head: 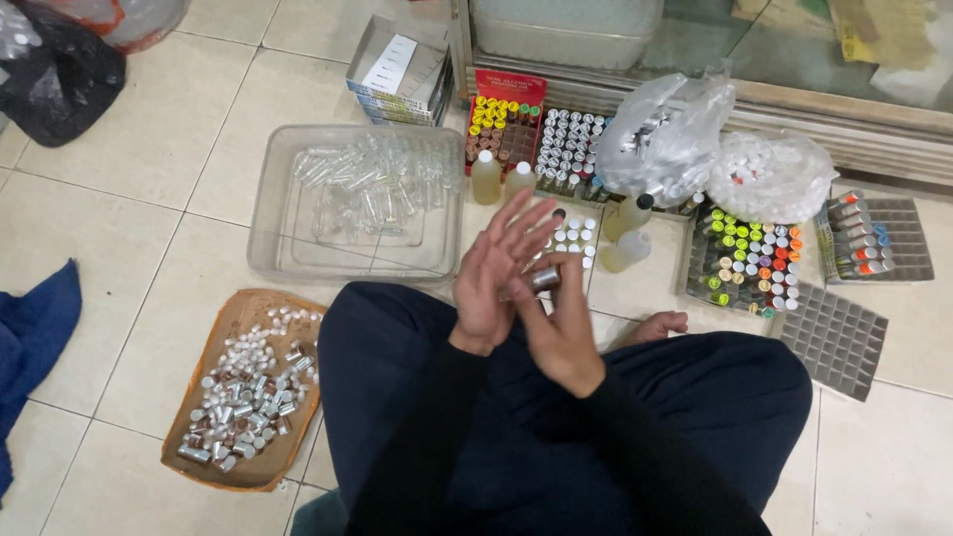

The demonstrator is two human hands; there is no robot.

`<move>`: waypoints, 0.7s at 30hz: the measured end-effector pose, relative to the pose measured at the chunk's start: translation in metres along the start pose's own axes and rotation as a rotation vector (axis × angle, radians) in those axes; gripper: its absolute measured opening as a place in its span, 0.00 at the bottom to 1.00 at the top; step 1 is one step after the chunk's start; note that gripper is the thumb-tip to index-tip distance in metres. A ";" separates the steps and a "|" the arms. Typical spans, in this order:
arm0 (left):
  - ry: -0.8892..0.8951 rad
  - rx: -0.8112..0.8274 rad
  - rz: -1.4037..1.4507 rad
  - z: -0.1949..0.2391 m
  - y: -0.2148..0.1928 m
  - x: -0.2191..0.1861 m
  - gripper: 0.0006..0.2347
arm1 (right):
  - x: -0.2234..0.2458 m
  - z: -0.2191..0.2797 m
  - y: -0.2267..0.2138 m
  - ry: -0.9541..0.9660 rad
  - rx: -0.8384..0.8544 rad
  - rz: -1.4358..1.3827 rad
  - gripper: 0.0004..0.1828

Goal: The person fills small glass bottles with liquid from a larger squeeze bottle, then caps the glass bottles with metal spray tops and plastic caps by hand.

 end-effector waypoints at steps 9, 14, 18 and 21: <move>0.047 -0.013 0.030 -0.009 -0.011 -0.002 0.33 | -0.027 0.003 -0.005 -0.075 -0.045 0.077 0.13; -0.029 -0.011 0.060 -0.002 -0.035 0.020 0.30 | 0.018 -0.024 -0.038 -0.049 -0.180 0.012 0.14; -0.023 -0.060 0.081 -0.009 -0.065 0.029 0.31 | 0.019 -0.019 -0.058 -0.356 -0.515 -0.253 0.14; -0.057 -0.029 0.015 -0.012 -0.034 0.036 0.31 | -0.039 -0.015 0.001 -0.033 0.030 0.151 0.16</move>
Point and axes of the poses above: each hand's wrist, its own z-axis away from the middle knuckle, its own y-axis out of the palm, x = y × z, the point moved 6 cm from there along -z, towards the middle knuckle, and after that the axes turned 10 degrees about y, right-handed, at the moved point
